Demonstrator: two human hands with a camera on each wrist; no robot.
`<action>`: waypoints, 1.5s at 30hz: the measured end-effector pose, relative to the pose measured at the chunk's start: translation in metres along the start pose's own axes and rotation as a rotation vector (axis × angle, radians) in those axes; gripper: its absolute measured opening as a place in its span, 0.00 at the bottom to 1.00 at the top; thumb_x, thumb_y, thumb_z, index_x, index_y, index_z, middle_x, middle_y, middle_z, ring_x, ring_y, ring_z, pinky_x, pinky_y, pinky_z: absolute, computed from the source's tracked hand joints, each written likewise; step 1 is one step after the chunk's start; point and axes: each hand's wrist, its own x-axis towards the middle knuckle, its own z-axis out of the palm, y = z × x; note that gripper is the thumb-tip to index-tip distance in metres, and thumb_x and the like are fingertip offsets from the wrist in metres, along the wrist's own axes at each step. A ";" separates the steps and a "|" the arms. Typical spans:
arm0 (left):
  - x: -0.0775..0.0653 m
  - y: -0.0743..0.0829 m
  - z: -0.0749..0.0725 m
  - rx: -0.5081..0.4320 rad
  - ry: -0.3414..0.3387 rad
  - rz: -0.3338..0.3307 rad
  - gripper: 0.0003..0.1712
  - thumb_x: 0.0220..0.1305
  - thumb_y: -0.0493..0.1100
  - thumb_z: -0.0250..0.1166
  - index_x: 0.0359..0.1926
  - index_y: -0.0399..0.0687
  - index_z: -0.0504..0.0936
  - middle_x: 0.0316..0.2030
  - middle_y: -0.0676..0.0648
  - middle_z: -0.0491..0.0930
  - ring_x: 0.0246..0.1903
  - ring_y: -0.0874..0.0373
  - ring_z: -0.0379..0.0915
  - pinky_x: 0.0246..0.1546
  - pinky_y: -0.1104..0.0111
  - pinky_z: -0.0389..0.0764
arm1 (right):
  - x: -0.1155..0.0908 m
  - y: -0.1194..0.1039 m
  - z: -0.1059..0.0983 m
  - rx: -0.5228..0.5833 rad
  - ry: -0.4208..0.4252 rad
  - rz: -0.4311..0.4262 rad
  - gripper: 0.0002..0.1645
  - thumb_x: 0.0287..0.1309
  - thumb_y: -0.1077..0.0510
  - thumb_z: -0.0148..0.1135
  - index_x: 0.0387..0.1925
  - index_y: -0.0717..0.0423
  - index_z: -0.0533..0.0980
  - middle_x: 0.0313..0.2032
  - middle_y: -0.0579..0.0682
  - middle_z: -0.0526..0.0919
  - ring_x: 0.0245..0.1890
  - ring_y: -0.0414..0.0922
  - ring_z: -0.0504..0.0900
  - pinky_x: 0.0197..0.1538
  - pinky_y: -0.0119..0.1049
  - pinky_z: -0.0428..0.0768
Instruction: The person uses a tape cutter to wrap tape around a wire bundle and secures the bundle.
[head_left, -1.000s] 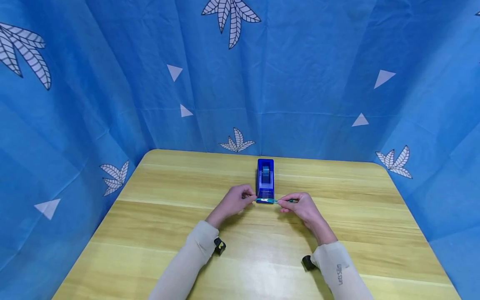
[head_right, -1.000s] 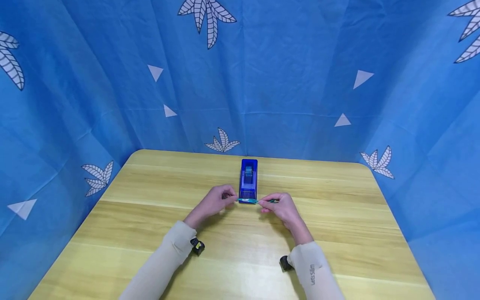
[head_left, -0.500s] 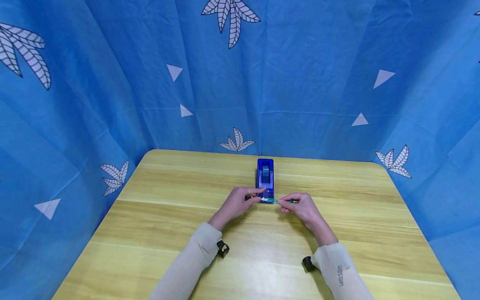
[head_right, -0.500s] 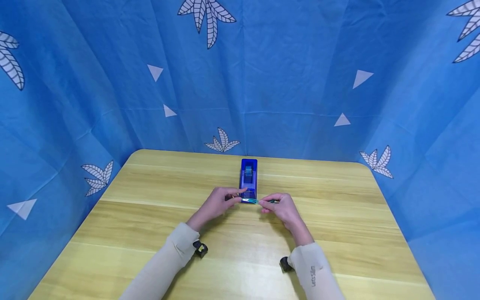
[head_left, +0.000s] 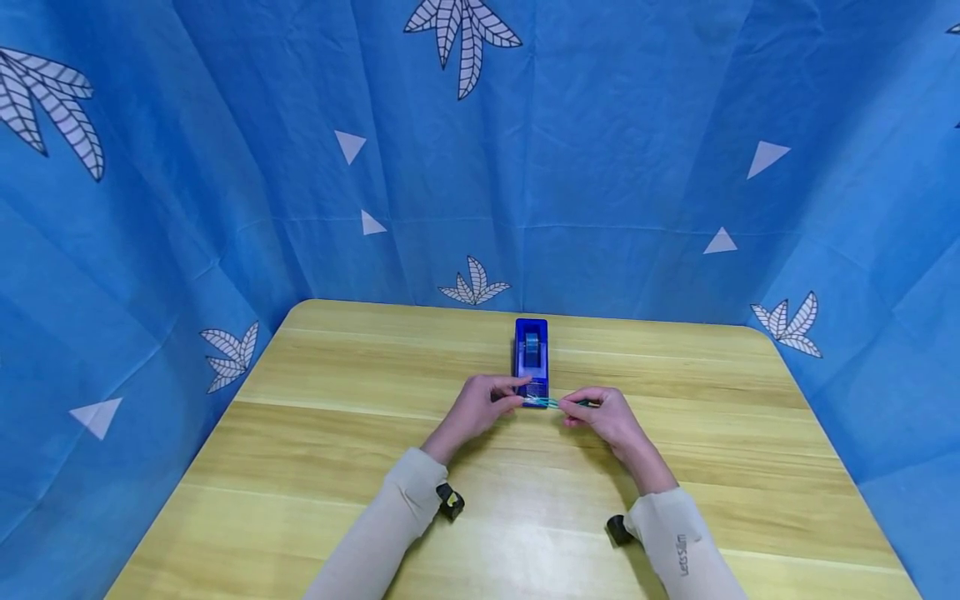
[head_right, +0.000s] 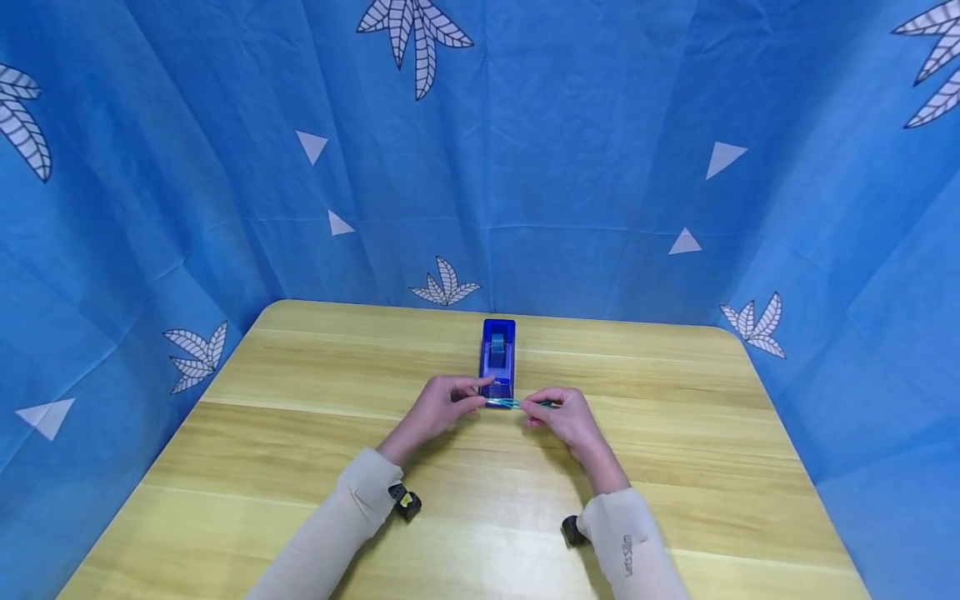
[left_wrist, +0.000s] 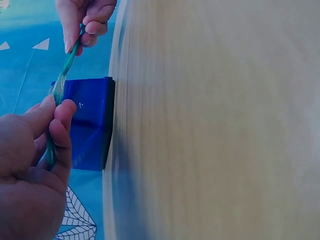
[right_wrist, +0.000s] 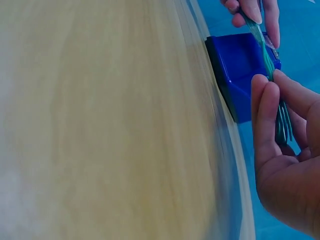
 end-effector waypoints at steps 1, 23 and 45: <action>0.000 -0.001 -0.001 -0.010 -0.005 -0.005 0.23 0.68 0.39 0.70 0.62 0.58 0.83 0.35 0.50 0.89 0.32 0.56 0.85 0.31 0.70 0.85 | 0.000 0.000 0.000 -0.003 0.001 0.000 0.13 0.65 0.61 0.70 0.47 0.67 0.85 0.39 0.51 0.89 0.32 0.42 0.90 0.41 0.32 0.88; 0.008 -0.008 -0.004 -0.177 -0.077 -0.099 0.23 0.67 0.39 0.71 0.60 0.63 0.85 0.35 0.47 0.88 0.28 0.56 0.85 0.31 0.66 0.88 | 0.003 0.000 0.004 -0.099 -0.009 -0.028 0.13 0.64 0.58 0.72 0.45 0.65 0.86 0.40 0.55 0.89 0.34 0.46 0.88 0.41 0.35 0.87; 0.007 -0.015 0.004 -0.191 -0.055 -0.012 0.23 0.68 0.43 0.70 0.63 0.61 0.84 0.34 0.46 0.90 0.28 0.56 0.86 0.25 0.70 0.82 | 0.016 -0.020 0.036 -0.538 0.121 -0.635 0.05 0.55 0.61 0.78 0.35 0.56 0.91 0.24 0.44 0.72 0.23 0.38 0.67 0.25 0.28 0.68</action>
